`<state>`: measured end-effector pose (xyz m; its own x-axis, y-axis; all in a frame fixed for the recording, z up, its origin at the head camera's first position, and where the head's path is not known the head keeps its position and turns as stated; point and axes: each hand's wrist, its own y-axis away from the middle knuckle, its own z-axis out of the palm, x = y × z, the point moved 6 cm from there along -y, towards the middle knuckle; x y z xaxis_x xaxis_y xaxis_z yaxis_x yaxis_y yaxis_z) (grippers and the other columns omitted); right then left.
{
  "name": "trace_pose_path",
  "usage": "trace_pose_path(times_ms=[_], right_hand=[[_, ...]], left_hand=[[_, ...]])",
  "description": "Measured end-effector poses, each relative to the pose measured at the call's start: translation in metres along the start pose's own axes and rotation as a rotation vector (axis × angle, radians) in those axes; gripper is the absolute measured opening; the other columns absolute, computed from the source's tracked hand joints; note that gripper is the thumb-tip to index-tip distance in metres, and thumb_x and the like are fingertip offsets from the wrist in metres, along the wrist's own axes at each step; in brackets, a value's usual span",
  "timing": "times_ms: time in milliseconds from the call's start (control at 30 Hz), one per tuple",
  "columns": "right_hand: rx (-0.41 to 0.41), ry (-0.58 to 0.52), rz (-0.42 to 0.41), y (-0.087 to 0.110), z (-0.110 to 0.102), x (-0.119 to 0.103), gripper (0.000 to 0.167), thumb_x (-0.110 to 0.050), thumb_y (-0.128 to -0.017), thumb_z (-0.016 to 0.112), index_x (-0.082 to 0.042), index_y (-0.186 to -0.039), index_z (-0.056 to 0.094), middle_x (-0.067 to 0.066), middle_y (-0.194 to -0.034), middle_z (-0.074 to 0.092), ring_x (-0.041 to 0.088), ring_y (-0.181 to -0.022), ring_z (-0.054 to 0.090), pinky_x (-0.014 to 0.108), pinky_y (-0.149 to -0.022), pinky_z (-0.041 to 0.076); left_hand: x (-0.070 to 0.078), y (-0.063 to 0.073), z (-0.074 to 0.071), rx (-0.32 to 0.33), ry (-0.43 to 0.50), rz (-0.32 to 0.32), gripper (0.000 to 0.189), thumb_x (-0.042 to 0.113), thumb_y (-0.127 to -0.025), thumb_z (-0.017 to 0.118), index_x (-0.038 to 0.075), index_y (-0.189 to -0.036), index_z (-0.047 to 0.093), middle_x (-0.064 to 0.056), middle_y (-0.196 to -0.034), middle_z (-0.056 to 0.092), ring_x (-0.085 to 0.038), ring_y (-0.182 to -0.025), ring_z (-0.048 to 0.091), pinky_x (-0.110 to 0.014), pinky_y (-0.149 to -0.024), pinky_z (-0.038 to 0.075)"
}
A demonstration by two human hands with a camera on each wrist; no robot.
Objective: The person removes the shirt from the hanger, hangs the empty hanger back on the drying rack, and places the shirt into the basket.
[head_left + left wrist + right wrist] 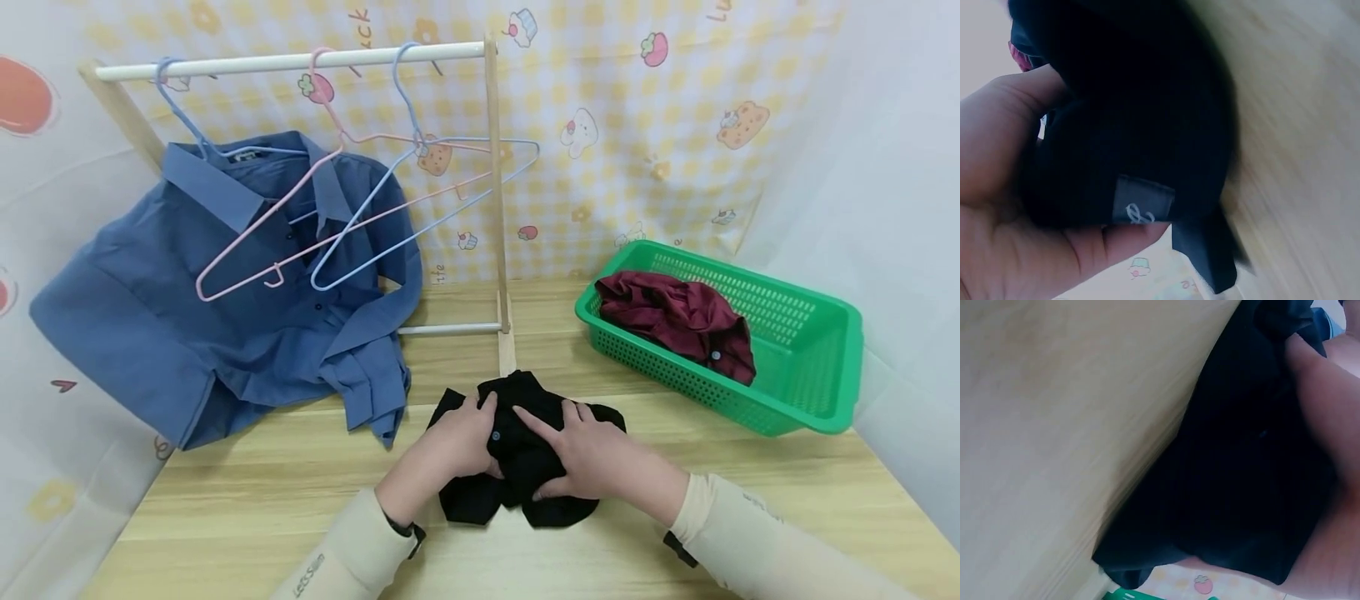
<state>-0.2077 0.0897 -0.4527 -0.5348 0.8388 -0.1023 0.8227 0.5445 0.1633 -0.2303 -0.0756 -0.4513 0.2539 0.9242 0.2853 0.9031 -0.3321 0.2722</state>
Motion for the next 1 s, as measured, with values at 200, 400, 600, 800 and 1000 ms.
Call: trace_pose_path(times_ms=[200, 400, 600, 800, 1000], right_hand=[[0.067, 0.117, 0.010, 0.005, -0.001, -0.008, 0.107, -0.074, -0.081, 0.078, -0.031, -0.168, 0.033, 0.026, -0.114, 0.062, 0.033, -0.097, 0.059, 0.046, -0.056, 0.057], [0.123, 0.149, -0.002, 0.009, 0.000, -0.012, 0.098, -0.058, -0.086, 0.084, -0.026, -0.166, 0.037, 0.022, -0.105, 0.065, 0.032, -0.090, 0.063, 0.045, -0.058, 0.058], [0.196, 0.109, -0.060, 0.015, 0.001, -0.016, 0.096, -0.033, -0.083, 0.089, -0.019, -0.164, 0.039, 0.018, -0.093, 0.065, 0.027, -0.077, 0.063, 0.042, -0.056, 0.055], [0.193, -0.037, -0.099, 0.016, -0.007, -0.007, 0.094, -0.019, -0.081, 0.087, -0.018, -0.163, 0.042, 0.010, -0.087, 0.062, 0.021, -0.067, 0.058, 0.040, -0.056, 0.051], [0.184, -0.137, -0.055, 0.027, -0.069, 0.018, 0.105, -0.003, -0.075, 0.083, -0.024, -0.167, 0.036, 0.012, -0.092, 0.067, 0.016, -0.065, 0.057, 0.035, -0.054, 0.048]], left_hand=[[0.007, 0.004, -0.003, 0.050, -0.133, 0.036, 0.106, 0.044, -0.076, 0.097, 0.001, -0.159, 0.046, -0.025, -0.149, 0.061, -0.040, -0.121, 0.070, -0.046, -0.101, 0.060], [0.012, 0.006, -0.003, 0.077, -0.208, 0.064, 0.097, 0.043, -0.076, 0.096, 0.004, -0.154, 0.054, -0.016, -0.128, 0.075, -0.032, -0.105, 0.075, -0.041, -0.085, 0.063], [0.014, 0.006, -0.003, 0.073, -0.254, 0.078, 0.088, 0.044, -0.076, 0.095, 0.007, -0.147, 0.060, -0.011, -0.106, 0.078, -0.029, -0.089, 0.074, -0.039, -0.072, 0.061], [0.013, -0.002, -0.009, -0.012, -0.189, 0.074, 0.086, 0.050, -0.076, 0.093, 0.011, -0.145, 0.060, -0.007, -0.116, 0.077, -0.025, -0.097, 0.074, -0.041, -0.078, 0.061], [0.038, -0.015, -0.061, -0.020, -0.101, 0.129, 0.078, 0.045, -0.080, 0.093, 0.016, -0.143, 0.057, -0.007, -0.138, 0.071, -0.026, -0.123, 0.070, -0.048, -0.097, 0.060]])
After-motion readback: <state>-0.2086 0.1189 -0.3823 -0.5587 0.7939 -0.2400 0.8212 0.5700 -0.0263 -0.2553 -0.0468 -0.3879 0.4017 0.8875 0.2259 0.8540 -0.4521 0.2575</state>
